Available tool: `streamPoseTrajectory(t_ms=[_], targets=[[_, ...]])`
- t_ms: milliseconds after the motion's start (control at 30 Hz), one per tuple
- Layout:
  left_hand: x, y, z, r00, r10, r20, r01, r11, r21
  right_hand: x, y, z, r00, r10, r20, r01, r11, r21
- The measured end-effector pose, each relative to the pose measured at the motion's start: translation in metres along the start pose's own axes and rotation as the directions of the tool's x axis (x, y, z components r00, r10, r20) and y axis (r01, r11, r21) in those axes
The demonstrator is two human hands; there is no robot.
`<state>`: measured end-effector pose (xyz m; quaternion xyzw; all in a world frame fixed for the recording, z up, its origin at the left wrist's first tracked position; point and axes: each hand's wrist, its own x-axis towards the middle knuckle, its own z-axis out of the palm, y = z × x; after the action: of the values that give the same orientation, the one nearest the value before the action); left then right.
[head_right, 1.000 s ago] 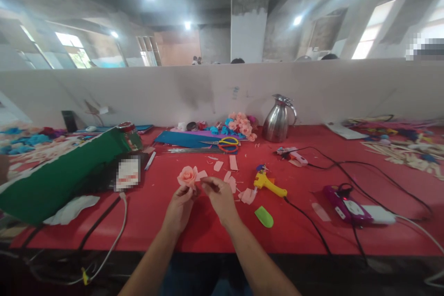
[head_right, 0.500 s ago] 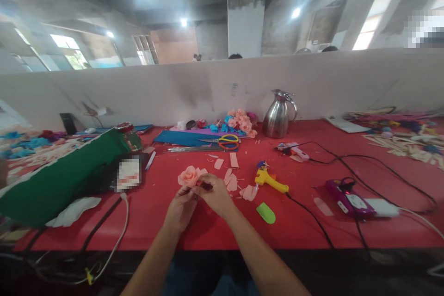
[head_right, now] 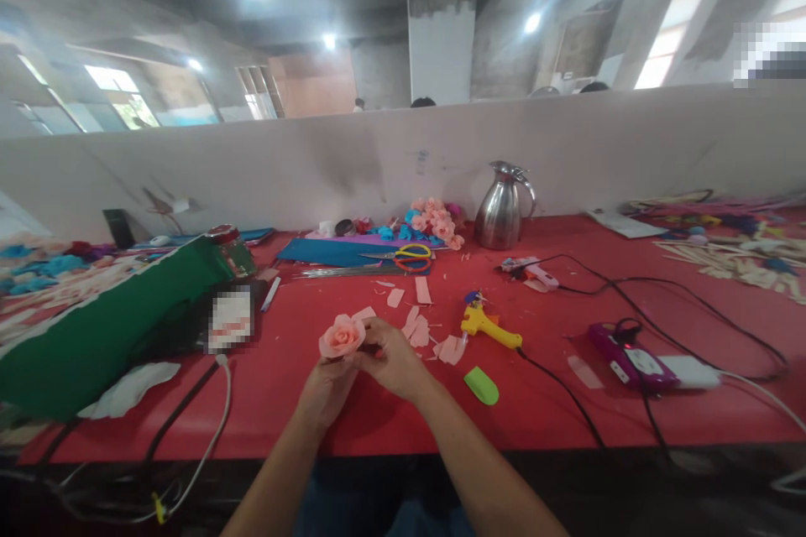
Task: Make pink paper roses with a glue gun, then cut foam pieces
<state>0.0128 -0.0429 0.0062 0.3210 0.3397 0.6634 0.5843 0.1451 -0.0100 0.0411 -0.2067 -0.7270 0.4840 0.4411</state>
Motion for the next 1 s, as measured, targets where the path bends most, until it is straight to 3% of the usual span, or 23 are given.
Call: streamPoseTrajectory(t_ms=[333, 533, 700, 867, 1000], targets=[[0.0, 0.003, 0.006, 0.999, 0.007, 0.035, -0.01, 0.997, 0.074, 0.001, 0.013, 0.006, 0.999, 0.045, -0.031, -0.042, 0.996, 0.078], [0.005, -0.002, 0.002, 0.975, 0.163, -0.149, -0.13, 0.969, 0.209, 0.003, 0.032, 0.009, 0.947, 0.213, -0.24, -0.182, 0.973, 0.144], [0.006, -0.012, 0.0, 0.955, 0.236, -0.182, -0.16, 0.921, 0.355, 0.003, 0.039, 0.011, 0.924, 0.296, -0.243, -0.228, 0.935, 0.271], [0.002, -0.009, 0.006, 0.952, 0.274, -0.136, -0.196, 0.889, 0.414, 0.002, 0.032, 0.008, 0.9, 0.365, -0.239, -0.25, 0.881, 0.402], [0.008, -0.003, 0.007, 0.914, 0.329, -0.239, -0.231, 0.904, 0.359, 0.001, 0.029, 0.005, 0.896, 0.376, -0.237, -0.243, 0.861, 0.447]])
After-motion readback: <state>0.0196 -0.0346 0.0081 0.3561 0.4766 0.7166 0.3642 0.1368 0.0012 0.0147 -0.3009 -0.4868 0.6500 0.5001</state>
